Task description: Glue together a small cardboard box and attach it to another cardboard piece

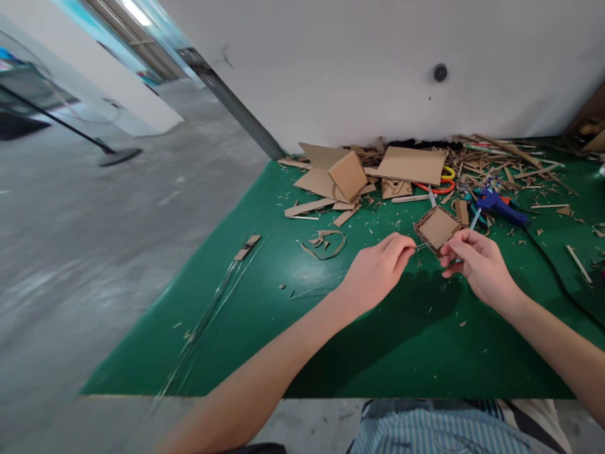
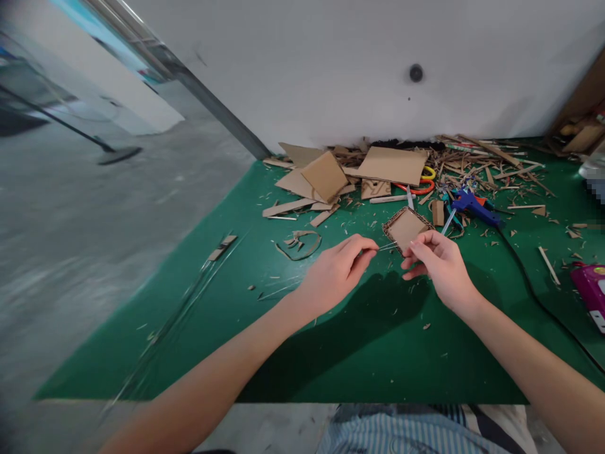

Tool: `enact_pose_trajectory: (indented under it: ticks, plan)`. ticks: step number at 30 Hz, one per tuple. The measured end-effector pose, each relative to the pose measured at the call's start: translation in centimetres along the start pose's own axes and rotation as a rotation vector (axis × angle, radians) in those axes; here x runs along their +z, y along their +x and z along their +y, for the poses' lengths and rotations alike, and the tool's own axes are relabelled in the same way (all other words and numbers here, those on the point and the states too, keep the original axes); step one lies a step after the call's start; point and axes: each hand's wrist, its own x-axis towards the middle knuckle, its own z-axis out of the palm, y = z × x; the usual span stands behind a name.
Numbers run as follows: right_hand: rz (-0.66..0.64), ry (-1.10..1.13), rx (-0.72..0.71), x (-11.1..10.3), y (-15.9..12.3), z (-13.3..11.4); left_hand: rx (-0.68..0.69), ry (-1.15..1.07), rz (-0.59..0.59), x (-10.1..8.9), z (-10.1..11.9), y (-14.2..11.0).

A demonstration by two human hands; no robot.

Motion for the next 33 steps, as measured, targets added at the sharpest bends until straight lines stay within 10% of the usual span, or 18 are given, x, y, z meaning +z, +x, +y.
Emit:
enact_pose_trajectory:
  ticks: [8,12,22,26,33]
  plan:
    - [-0.191,-0.050,0.100,0.4,-0.6,0.5,0.034,-0.041,-0.031,0.0,1.0,-0.7]
    - [-0.132,-0.070,0.036,0.3,-0.3,0.7,-0.155,0.082,-0.069,-1.8,0.4,0.5]
    - [0.311,0.098,-0.377,-1.4,1.3,-2.9,-0.980,0.541,-0.072,-7.9,-12.0,0.0]
    - [0.401,0.180,-0.447,-2.4,2.3,-3.7,-0.916,0.529,-0.016,-7.4,-14.0,-1.0]
    - [0.490,0.133,-0.660,-5.3,2.2,-8.0,-0.486,0.376,0.148,-3.5,-10.4,1.5]
